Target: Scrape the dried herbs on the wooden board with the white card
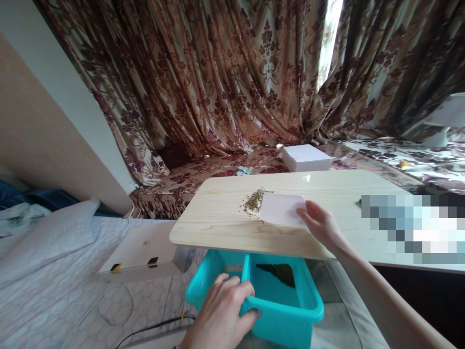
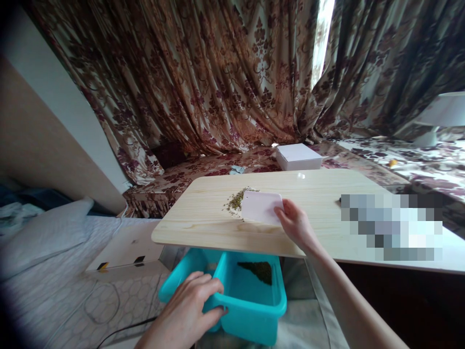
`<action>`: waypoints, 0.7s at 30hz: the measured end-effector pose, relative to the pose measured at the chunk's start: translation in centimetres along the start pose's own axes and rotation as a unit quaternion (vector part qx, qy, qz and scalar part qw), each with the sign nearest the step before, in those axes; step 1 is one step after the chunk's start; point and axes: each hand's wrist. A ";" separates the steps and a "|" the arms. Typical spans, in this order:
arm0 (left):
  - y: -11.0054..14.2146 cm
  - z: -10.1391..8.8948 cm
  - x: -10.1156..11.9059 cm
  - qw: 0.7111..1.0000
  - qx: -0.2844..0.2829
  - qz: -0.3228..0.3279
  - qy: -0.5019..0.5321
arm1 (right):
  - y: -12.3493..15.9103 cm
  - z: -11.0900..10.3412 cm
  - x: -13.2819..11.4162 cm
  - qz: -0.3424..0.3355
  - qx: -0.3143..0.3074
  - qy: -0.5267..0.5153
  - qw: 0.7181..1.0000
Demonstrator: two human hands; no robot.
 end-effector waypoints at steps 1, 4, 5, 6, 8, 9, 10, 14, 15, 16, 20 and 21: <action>0.0 0.0 0.0 1.000 0.001 -0.001 0.000 | -0.1 0.1 0.0 0.002 -0.001 0.002 1.000; 0.1 -0.1 -0.1 1.000 0.001 -0.007 -0.003 | -0.3 0.4 0.0 0.005 0.006 0.010 1.000; 0.1 -0.1 -0.1 1.000 0.002 -0.008 -0.004 | -0.4 0.4 0.0 0.004 0.008 0.009 1.000; 0.1 -0.1 -0.1 1.000 0.002 -0.009 -0.004 | -0.5 0.5 0.0 0.004 0.009 0.007 1.000; 0.1 -0.1 -0.2 1.000 0.001 -0.012 -0.005 | -0.6 0.7 0.0 0.002 0.006 -0.005 1.000; 0.1 -0.1 -0.2 1.000 0.000 -0.014 -0.005 | -0.6 0.9 -0.1 0.000 0.003 -0.012 1.000; 0.1 -0.1 -0.2 1.000 -0.002 -0.016 -0.005 | -0.7 1.0 -0.1 -0.002 0.000 -0.017 1.000; 0.1 -0.1 -0.2 1.000 -0.004 -0.020 -0.002 | -0.8 1.2 -0.1 -0.007 -0.015 -0.031 0.999; 0.1 -0.2 -0.2 1.000 -0.003 -0.019 -0.001 | -0.7 1.2 -0.1 -0.008 -0.020 -0.035 0.999; 0.1 -0.2 -0.2 1.000 -0.004 -0.017 -0.001 | -0.7 1.1 -0.1 -0.009 -0.025 -0.036 0.999; 0.0 0.0 -0.5 1.000 -0.002 -0.013 -0.001 | -0.7 0.9 -0.2 -0.015 -0.028 -0.032 0.999; 0.1 0.1 -0.5 1.000 -0.002 -0.013 -0.001 | -0.7 0.9 -0.3 -0.016 -0.024 -0.031 0.999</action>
Point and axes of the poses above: each hand's wrist, its own y-axis away from the middle knuckle, its own z-axis out of the palm, x = y × z, and after that the axes turned 2 degrees about x, right-handed
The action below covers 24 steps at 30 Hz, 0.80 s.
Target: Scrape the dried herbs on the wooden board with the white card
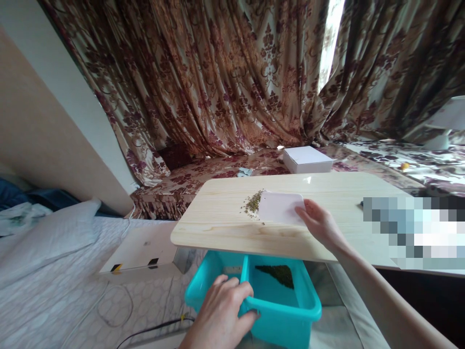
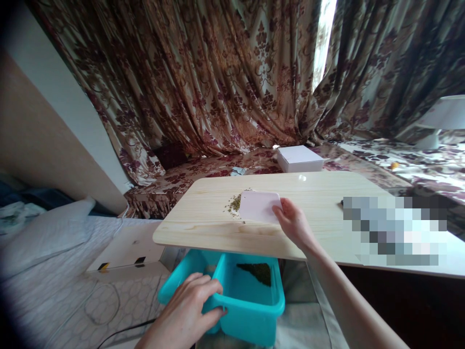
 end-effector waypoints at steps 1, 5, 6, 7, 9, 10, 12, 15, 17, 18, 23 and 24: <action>0.0 0.1 0.0 1.000 0.001 0.000 0.000 | -0.1 0.1 0.0 -0.001 0.004 0.000 1.000; 0.1 0.2 -0.1 1.000 0.003 0.000 0.000 | -0.2 0.2 0.1 -0.007 0.002 0.011 1.000; 0.1 0.1 -0.1 1.000 0.002 -0.001 0.000 | -0.2 0.2 0.2 -0.008 -0.001 0.016 1.000; 0.1 0.1 0.0 1.000 0.001 -0.002 -0.001 | -0.1 0.1 0.2 -0.009 -0.004 0.021 1.000; 0.0 0.1 0.0 1.000 0.002 -0.004 0.000 | 0.0 -0.1 0.3 -0.009 -0.005 0.026 1.000; 0.0 0.1 0.0 1.000 0.003 -0.004 0.001 | 0.1 -0.1 0.3 -0.009 -0.002 0.026 1.000; -0.1 0.1 0.0 1.000 0.005 -0.002 0.003 | 0.0 -0.2 0.2 -0.010 0.009 0.025 1.000; 0.0 0.2 0.0 1.000 0.005 0.000 0.005 | -0.1 0.1 0.1 -0.013 0.014 0.024 1.000; 0.1 0.2 -0.1 1.000 0.004 -0.001 0.005 | -0.2 0.2 0.2 -0.016 0.006 0.022 1.000; 0.1 0.2 -0.1 1.000 0.003 -0.002 0.003 | -0.2 0.3 0.3 -0.018 0.001 0.020 1.000; 0.0 0.0 -0.1 1.000 0.001 -0.004 -0.001 | -0.2 0.2 1.0 -0.020 -0.011 0.013 1.000; 0.0 0.0 -0.1 1.000 0.001 -0.005 0.000 | -0.2 0.1 1.0 -0.019 -0.008 0.014 1.000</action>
Point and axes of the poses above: each hand's wrist, its own y-axis away from the middle knuckle, its own z-axis out of the palm, x = y × z, and after that the axes turned 2 degrees about x, right-handed
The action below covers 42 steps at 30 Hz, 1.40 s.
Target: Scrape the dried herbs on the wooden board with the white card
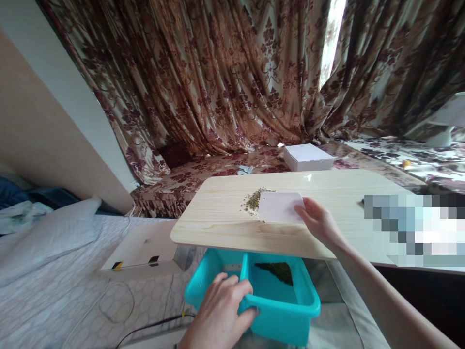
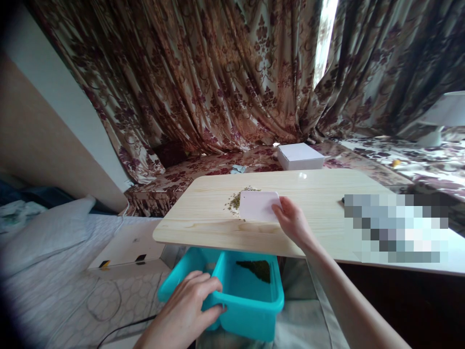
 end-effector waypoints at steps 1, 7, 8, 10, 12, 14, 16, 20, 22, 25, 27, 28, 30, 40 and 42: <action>0.0 0.0 0.0 1.000 0.001 -0.001 0.001 | 0.0 0.0 0.0 0.001 0.004 -0.001 1.000; 0.2 0.1 -0.1 1.000 0.000 -0.002 -0.002 | 0.3 -0.1 -0.2 0.015 -0.015 -0.017 1.000; 0.2 0.1 0.0 1.000 0.000 -0.002 -0.002 | 0.4 -0.2 -0.2 0.018 -0.019 -0.019 0.999; 0.2 0.0 0.0 1.000 -0.001 -0.002 -0.004 | 0.5 -0.4 -0.1 0.022 -0.019 -0.021 0.999; 0.2 -0.1 0.1 1.000 0.000 -0.004 -0.008 | 0.6 -0.7 -0.1 0.025 -0.009 -0.020 0.999; 0.2 -0.2 0.1 1.000 0.003 -0.004 -0.010 | 0.7 -1.0 -0.1 0.031 0.005 -0.014 0.999; 0.3 -0.3 -0.1 1.000 0.007 -0.004 -0.007 | 1.0 -1.2 -0.4 0.036 0.011 0.001 0.999; 0.6 -0.5 -0.6 1.000 0.012 -0.009 0.002 | 1.9 -1.3 -1.3 0.049 -0.003 0.013 0.999; 0.7 -0.6 -0.9 1.000 0.020 -0.015 0.003 | 2.2 -1.2 -1.7 0.059 -0.014 -0.002 0.998; 0.9 -0.7 -1.2 0.999 0.032 -0.018 0.004 | 2.4 -0.9 -1.8 0.065 -0.001 -0.008 0.998; 1.0 -0.6 -1.4 0.999 0.032 -0.018 0.005 | 2.6 -0.9 -1.6 0.064 0.015 0.002 0.998; 1.1 -0.6 -1.4 0.999 0.031 -0.017 0.005 | 2.7 -0.9 -1.5 0.063 0.019 0.005 0.998; 1.1 -0.5 -1.5 0.999 0.029 -0.015 0.004 | 3.1 -1.0 -1.5 0.060 0.014 0.002 0.998; 1.2 -1.0 -1.3 0.999 0.023 -0.023 -0.003 | 3.1 0.7 -2.2 0.055 -0.018 -0.042 0.997; 1.3 -1.2 -1.4 0.999 0.025 -0.029 -0.005 | 2.8 2.0 -2.0 0.047 -0.041 -0.050 0.997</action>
Point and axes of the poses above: each hand's wrist, its own y-axis away from the middle knuckle, its own z-axis out of the palm, x = y × z, and after that the axes turned 2 degrees about x, right-handed
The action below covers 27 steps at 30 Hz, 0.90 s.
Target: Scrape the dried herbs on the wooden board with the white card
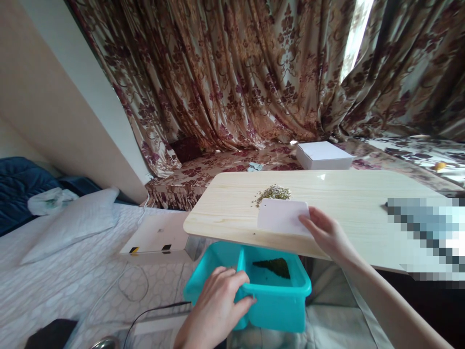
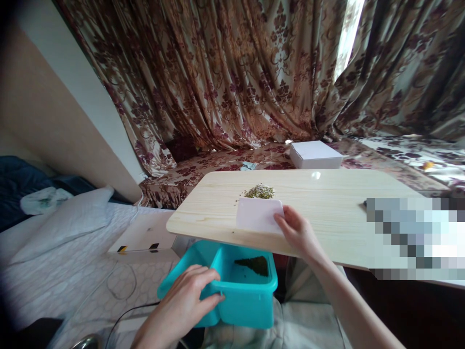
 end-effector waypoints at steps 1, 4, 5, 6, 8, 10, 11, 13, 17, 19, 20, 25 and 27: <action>0.0 -0.1 -0.1 1.000 0.001 -0.004 -0.002 | -0.1 0.5 0.2 -0.003 -0.013 -0.004 1.000; 0.2 -0.3 -0.4 1.000 0.001 -0.007 -0.004 | 0.1 1.5 0.7 -0.008 -0.061 -0.011 0.998; 0.3 -0.3 -0.4 1.000 0.001 -0.007 -0.005 | 0.3 1.5 0.7 -0.006 -0.077 -0.011 0.997; 0.3 -0.3 -0.5 1.000 0.000 -0.007 -0.006 | 0.5 1.2 0.6 -0.002 -0.088 -0.010 0.996; 0.3 -0.2 -0.4 1.000 -0.002 -0.005 -0.007 | 0.7 0.1 0.0 0.012 -0.076 -0.004 0.997; 0.2 0.1 0.0 1.000 -0.002 0.007 -0.008 | 0.8 -1.8 -0.7 0.014 0.002 -0.003 1.000; 0.0 0.3 0.3 1.000 -0.001 0.019 -0.008 | 0.7 -2.8 -1.0 0.015 0.052 -0.003 0.999; -0.5 0.9 1.4 0.999 -0.004 0.052 -0.013 | 0.4 -4.7 -1.4 0.013 0.156 0.007 0.988; -1.7 2.6 3.8 0.993 -0.031 0.114 -0.019 | 0.0 -7.0 -1.1 0.012 0.238 0.073 0.968; -2.3 3.1 4.9 0.989 -0.046 0.134 -0.028 | 0.0 -7.2 -0.7 0.018 0.227 0.094 0.969; -2.5 3.3 5.3 0.988 -0.051 0.140 -0.035 | 0.0 -7.2 -0.5 0.020 0.221 0.100 0.970; -2.9 3.5 6.5 0.984 -0.072 0.151 -0.063 | 0.0 -6.9 0.2 0.014 0.197 0.124 0.973; -2.8 3.6 6.7 0.983 -0.073 0.155 -0.067 | -0.1 -7.0 0.3 0.005 0.189 0.131 0.973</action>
Point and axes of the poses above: each hand's wrist, its own y-axis away from the middle knuckle, its own z-axis out of the palm, x = y × z, and after that the axes turned 2 degrees about x, right-handed
